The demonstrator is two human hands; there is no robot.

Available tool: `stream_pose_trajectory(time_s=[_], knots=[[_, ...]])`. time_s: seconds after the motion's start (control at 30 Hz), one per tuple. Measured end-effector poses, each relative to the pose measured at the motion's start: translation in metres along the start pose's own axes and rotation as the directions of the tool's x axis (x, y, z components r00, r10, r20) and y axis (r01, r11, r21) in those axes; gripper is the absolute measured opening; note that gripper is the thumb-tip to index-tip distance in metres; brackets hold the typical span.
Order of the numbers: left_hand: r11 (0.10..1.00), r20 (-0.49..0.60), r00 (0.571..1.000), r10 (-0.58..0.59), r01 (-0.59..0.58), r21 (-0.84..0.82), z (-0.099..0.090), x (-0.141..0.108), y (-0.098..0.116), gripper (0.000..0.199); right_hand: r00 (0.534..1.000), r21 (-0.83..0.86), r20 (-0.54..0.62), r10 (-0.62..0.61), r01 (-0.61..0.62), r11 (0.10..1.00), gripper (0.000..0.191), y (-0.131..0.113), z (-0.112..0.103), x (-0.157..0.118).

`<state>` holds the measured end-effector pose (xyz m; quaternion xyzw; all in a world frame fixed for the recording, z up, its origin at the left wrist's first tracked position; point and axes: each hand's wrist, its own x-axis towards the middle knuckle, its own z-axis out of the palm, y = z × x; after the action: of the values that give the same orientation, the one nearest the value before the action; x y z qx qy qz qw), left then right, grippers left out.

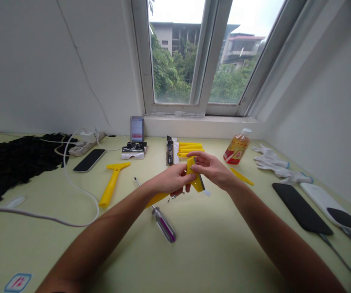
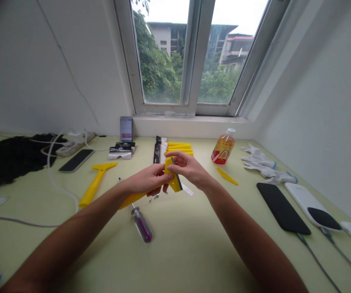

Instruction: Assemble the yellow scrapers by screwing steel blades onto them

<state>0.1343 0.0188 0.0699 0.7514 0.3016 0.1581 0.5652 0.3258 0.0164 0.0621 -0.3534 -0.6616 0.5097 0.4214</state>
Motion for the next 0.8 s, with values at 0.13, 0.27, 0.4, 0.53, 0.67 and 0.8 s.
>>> stream_pose_trajectory(time_s=[0.13, 0.27, 0.4, 0.53, 0.67, 0.8], knots=[[0.999, -0.022, 0.999, -0.032, 0.033, 0.023, 0.0010, -0.0006, 0.0026, 0.028, 1.000, -0.133, 0.012, -0.024, 0.026, 0.991, 0.034, -0.0056, -0.0019, -0.0021], [0.999, -0.061, 0.998, -0.030, 0.032, 0.023, 0.0018, 0.0008, 0.0020, 0.028, 0.997, -0.222, -0.035, -0.076, 0.066, 0.973, 0.031, -0.0074, 0.0017, -0.0037], [0.999, -0.064, 0.997, -0.044, 0.044, -0.012, 0.0022, 0.0020, 0.0003, 0.033, 0.994, -0.272, -0.054, -0.097, 0.079, 0.959, 0.030, -0.0070, 0.0051, -0.0038], [0.996, -0.042, 0.997, -0.069, 0.066, -0.058, 0.0020, 0.0031, -0.0011, 0.038, 0.995, -0.265, -0.048, -0.091, 0.076, 0.961, 0.029, -0.0049, 0.0055, -0.0028], [0.994, -0.025, 0.997, -0.068, 0.066, -0.087, 0.0016, 0.0042, -0.0031, 0.042, 0.994, -0.301, -0.048, -0.099, 0.080, 0.950, 0.028, -0.0017, 0.0031, -0.0018], [0.993, -0.024, 0.997, -0.068, 0.066, -0.093, 0.0011, 0.0052, -0.0063, 0.047, 0.992, -0.418, -0.036, -0.120, 0.094, 0.904, 0.020, -0.0030, 0.0012, -0.0023]])
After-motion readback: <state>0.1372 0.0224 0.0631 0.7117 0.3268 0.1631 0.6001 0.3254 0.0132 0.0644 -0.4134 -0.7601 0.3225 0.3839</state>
